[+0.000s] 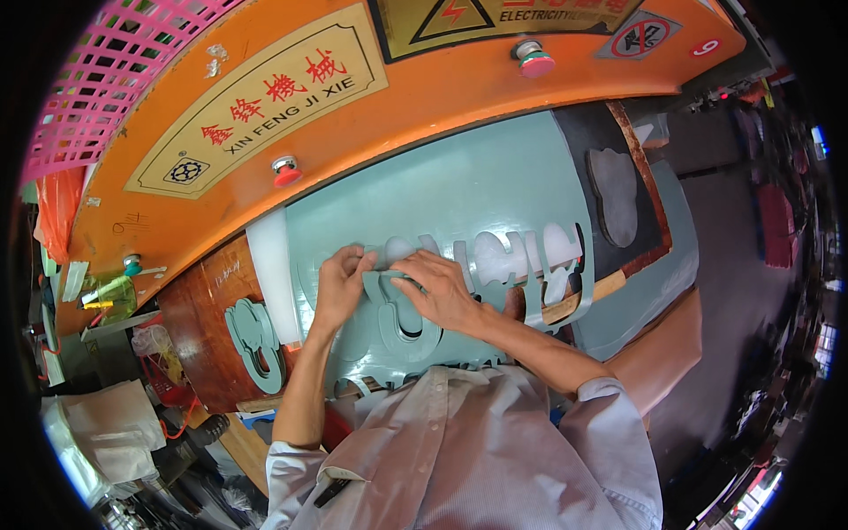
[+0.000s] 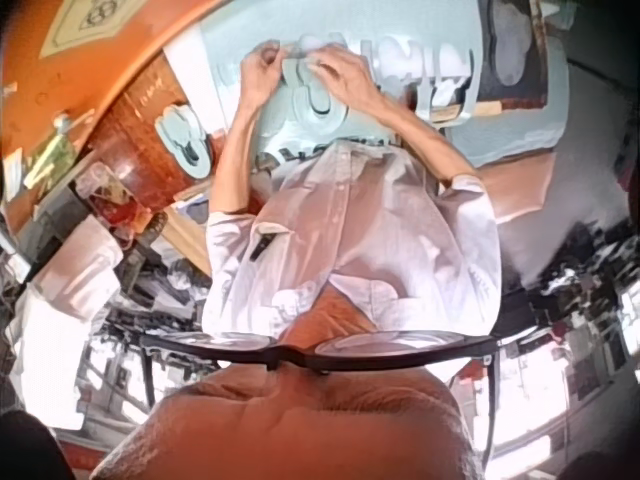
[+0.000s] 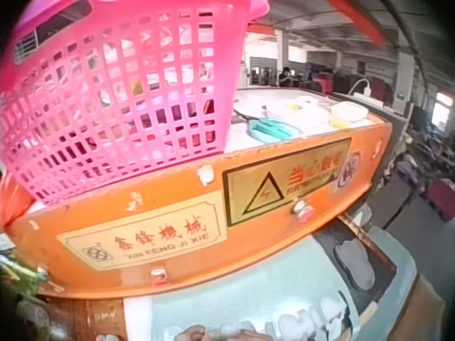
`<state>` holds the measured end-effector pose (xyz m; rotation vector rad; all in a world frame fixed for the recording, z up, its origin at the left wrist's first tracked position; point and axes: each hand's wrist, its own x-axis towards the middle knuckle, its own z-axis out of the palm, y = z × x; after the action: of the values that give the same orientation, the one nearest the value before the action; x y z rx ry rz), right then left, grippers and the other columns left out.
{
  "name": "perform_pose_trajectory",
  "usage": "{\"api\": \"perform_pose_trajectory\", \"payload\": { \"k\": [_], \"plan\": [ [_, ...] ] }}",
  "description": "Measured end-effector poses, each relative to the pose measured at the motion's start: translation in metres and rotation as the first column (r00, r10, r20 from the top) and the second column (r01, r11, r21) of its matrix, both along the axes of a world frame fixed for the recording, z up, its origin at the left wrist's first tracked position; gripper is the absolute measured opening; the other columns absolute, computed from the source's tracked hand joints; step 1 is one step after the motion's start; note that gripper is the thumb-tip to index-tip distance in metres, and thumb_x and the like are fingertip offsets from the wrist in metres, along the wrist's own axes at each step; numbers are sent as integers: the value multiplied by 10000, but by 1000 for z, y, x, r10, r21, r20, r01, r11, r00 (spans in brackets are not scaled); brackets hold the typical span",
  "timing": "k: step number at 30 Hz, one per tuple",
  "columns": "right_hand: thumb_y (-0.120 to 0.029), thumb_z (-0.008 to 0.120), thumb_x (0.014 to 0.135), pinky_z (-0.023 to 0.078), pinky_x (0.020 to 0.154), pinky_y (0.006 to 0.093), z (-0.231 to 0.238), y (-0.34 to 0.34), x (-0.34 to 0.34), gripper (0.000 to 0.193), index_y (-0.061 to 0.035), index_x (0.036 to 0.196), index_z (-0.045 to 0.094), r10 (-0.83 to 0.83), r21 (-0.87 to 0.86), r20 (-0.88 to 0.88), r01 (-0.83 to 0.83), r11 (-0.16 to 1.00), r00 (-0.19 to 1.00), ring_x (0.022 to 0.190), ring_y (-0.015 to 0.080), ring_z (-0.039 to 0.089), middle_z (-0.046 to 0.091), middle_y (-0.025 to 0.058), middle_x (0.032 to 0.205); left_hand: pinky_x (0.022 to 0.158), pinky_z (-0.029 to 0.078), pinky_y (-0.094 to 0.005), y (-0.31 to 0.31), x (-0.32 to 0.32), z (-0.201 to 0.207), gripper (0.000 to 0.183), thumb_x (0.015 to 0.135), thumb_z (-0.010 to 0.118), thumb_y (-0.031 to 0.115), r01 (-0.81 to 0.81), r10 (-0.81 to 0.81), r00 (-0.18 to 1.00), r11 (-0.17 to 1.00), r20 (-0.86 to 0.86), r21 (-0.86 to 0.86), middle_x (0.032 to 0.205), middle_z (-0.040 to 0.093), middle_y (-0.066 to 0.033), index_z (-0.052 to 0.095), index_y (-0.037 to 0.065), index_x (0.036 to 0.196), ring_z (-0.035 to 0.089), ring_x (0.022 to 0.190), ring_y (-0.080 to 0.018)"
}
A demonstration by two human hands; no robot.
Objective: The person places light-blue plastic sheets into an orange industrial machine, runs them through rollers, and then removes the processed material. They peel away excess plastic from the cut shapes and stack the finished pieces on the machine's side table.
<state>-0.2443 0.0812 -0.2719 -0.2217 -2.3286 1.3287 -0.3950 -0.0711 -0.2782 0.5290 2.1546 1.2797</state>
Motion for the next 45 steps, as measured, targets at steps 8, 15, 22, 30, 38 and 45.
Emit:
{"api": "perform_pose_trajectory", "payload": {
  "k": [8,15,22,30,38,45],
  "plan": [
    [-132,763,959,572,882,420,-17,18,-19,301,28,1210,722,85,-199,218,-40,979,972,999,370,728,758,206,1125,666,510,-277,-17,30,-12,165,1033,695,78,-164,158,985,983,73,81,949,729,-76,706,-41,1146,619,785,-115],
    [-133,756,973,556,903,410,-10,33,-16,269,22,1192,744,106,-201,198,-65,977,974,1030,322,698,740,160,1097,814,483,-297,-2,27,3,284,957,735,90,31,-30,1000,973,-9,229,1036,615,-75,705,5,1226,574,945,-157],
    [-139,752,976,533,911,390,-3,47,-23,258,6,1189,769,262,-281,200,-201,938,944,1075,293,640,691,127,1065,552,376,-263,8,-4,2,410,837,916,137,221,-231,970,969,78,113,895,561,11,786,33,1212,410,622,-74],
    [-98,745,981,529,892,389,-15,44,-31,231,2,1188,770,349,-337,186,-274,901,919,1033,279,635,683,119,1046,553,349,-271,11,-31,1,318,898,892,244,453,-450,868,891,208,38,717,561,43,828,19,1112,390,627,-61],
    [-193,722,1007,516,782,371,-5,46,-67,203,-20,1101,767,186,-387,122,-126,914,975,901,240,637,648,111,944,561,428,-367,9,-11,-3,252,923,849,259,445,-444,893,895,-76,4,705,601,-100,813,16,975,482,551,-181],
    [-290,745,960,525,721,427,-44,38,-143,208,-84,978,718,287,278,112,-307,910,951,889,280,687,660,60,874,674,562,-447,0,18,7,210,893,818,181,475,-496,767,865,-406,-160,915,734,-133,790,22,1027,714,743,-307]
  ]
}}
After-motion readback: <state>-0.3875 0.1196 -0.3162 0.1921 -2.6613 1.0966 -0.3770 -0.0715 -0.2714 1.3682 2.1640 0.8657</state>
